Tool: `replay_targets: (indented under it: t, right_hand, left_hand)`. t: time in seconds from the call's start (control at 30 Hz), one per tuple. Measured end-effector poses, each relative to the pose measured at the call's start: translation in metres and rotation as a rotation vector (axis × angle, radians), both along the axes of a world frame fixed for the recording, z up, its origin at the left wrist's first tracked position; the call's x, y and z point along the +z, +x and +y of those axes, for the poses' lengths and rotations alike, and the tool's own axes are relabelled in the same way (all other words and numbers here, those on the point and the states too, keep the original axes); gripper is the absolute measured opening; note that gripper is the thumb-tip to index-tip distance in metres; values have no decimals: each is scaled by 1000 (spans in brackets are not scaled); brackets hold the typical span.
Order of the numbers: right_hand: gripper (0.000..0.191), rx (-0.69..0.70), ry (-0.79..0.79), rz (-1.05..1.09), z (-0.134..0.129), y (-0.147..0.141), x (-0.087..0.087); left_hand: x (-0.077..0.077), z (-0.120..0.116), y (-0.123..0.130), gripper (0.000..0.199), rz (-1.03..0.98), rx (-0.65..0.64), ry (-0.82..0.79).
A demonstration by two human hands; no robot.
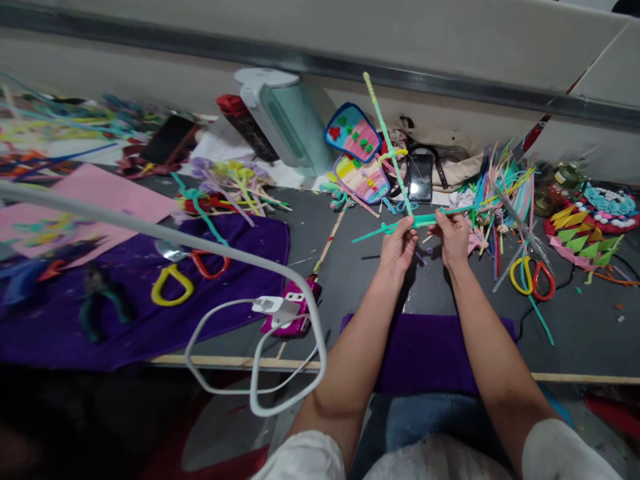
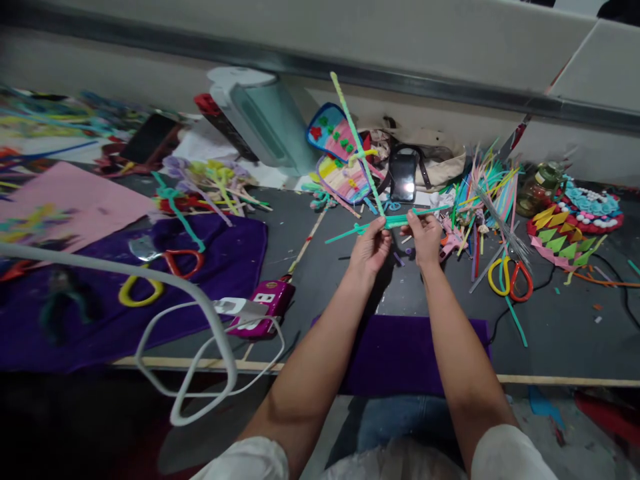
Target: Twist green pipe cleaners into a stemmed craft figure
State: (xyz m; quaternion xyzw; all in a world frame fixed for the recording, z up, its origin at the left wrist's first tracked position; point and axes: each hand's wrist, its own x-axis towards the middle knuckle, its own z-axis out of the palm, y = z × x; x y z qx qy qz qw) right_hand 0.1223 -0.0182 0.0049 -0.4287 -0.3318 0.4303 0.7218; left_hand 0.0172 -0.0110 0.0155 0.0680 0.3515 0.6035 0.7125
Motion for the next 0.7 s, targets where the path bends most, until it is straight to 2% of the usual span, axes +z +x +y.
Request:
replay_targets:
  t: [0.37, 0.7]
  right_hand:
    - [22, -170, -12, 11, -1, 4, 5]
    - [19, -65, -117, 174, -3, 6, 12]
  left_hand:
    - [3, -4, 0, 14, 85, 54, 49]
    - [0, -2, 0, 11, 44, 54, 31]
